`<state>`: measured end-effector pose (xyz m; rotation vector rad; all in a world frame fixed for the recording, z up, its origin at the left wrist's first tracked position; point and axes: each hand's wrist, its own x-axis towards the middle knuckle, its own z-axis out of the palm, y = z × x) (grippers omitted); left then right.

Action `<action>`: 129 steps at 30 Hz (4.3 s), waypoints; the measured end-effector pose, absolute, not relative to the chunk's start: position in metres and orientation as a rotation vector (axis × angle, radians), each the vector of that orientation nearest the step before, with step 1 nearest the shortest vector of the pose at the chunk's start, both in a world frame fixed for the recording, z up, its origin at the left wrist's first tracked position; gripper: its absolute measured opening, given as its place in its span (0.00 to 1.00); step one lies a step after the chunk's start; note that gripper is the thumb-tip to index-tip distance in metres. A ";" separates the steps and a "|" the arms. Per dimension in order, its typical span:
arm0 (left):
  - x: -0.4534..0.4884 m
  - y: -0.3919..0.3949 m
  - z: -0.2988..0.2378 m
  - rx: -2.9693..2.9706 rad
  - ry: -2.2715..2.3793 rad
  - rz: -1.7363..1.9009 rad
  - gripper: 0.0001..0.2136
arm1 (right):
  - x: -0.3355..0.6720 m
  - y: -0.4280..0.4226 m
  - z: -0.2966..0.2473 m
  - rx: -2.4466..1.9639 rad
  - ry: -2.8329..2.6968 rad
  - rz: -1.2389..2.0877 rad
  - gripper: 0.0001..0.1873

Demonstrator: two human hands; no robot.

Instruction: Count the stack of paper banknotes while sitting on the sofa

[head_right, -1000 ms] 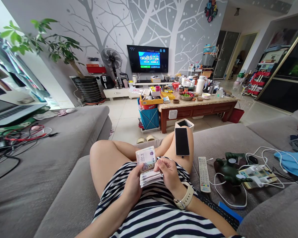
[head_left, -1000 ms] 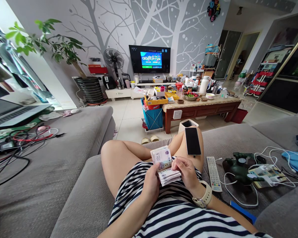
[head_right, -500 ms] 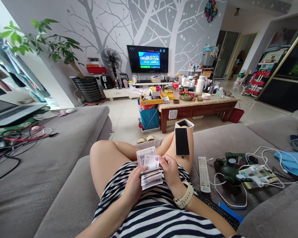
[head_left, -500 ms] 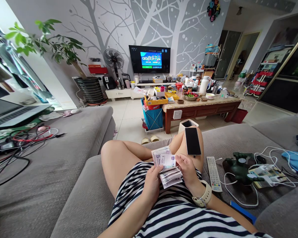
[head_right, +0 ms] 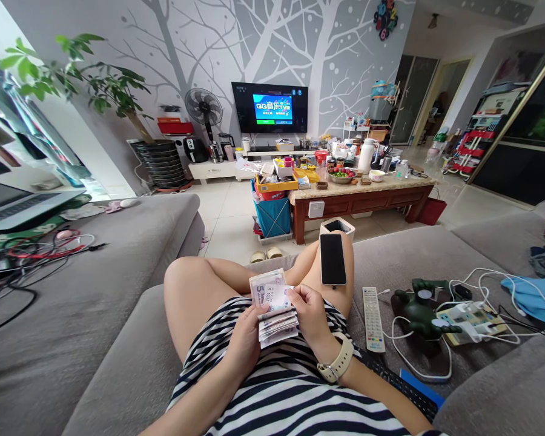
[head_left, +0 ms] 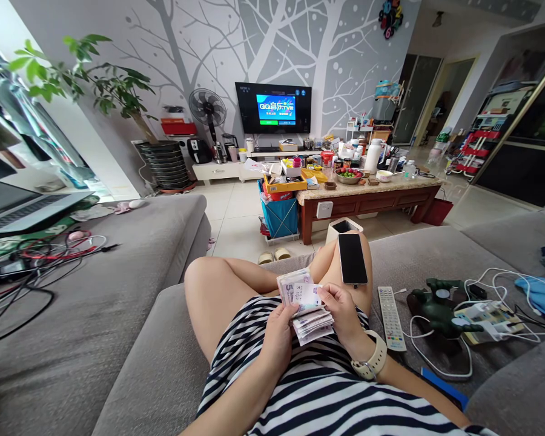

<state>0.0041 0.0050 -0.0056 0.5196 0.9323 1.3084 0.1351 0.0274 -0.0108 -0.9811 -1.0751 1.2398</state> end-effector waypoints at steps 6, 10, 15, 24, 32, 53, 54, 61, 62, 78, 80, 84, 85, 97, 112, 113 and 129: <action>0.001 0.011 -0.017 0.508 0.930 1.306 0.10 | 0.135 0.028 -0.013 -0.967 -1.095 1.230 0.17; 0.001 0.013 -0.023 0.440 0.884 1.311 0.12 | 0.135 0.026 -0.011 -0.943 -1.109 1.231 0.17; 0.002 0.013 -0.024 0.449 0.861 1.320 0.15 | 0.135 0.023 -0.007 -0.915 -1.132 1.232 0.17; 0.002 0.012 -0.019 0.466 0.886 1.319 0.11 | 0.136 0.022 -0.009 -0.858 -1.178 1.260 0.17; 0.003 0.012 -0.013 0.472 0.904 1.303 0.12 | 0.138 0.020 -0.008 -0.828 -1.240 1.235 0.18; 0.004 0.006 -0.001 0.531 0.918 1.327 0.13 | 0.137 0.025 -0.010 -0.910 -1.165 1.239 0.20; 0.004 0.005 -0.001 0.532 0.909 1.325 0.13 | 0.137 0.027 -0.011 -0.916 -1.151 1.236 0.20; 0.004 0.003 -0.002 0.534 0.893 1.296 0.11 | 0.136 0.030 -0.014 -0.964 -1.143 1.196 0.17; 0.004 0.003 -0.002 0.540 0.896 1.298 0.10 | 0.136 0.029 -0.014 -0.968 -1.157 1.184 0.17; 0.003 0.013 -0.021 0.440 0.891 1.335 0.15 | 0.136 0.025 -0.009 -0.926 -1.193 1.175 0.17; 0.003 0.014 -0.022 0.435 0.888 1.335 0.15 | 0.137 0.024 -0.009 -0.918 -1.197 1.180 0.17; 0.002 0.013 -0.023 0.471 0.896 1.345 0.14 | 0.137 0.023 -0.009 -0.891 -1.196 1.196 0.17; 0.002 0.013 -0.024 0.481 0.899 1.349 0.14 | 0.136 0.023 -0.008 -0.885 -1.195 1.200 0.17; 0.004 0.013 -0.018 0.448 0.861 1.335 0.10 | 0.136 0.021 -0.008 -0.850 -1.196 1.221 0.16; 0.002 0.012 -0.022 0.469 0.870 1.340 0.10 | 0.138 0.022 -0.015 -0.773 -1.169 1.219 0.14; 0.002 0.012 -0.021 0.473 0.868 1.334 0.10 | 0.139 0.022 -0.016 -0.759 -1.183 1.211 0.15; 0.003 0.006 -0.004 0.535 0.901 1.293 0.13 | 0.136 0.028 -0.012 -0.895 -1.090 1.233 0.16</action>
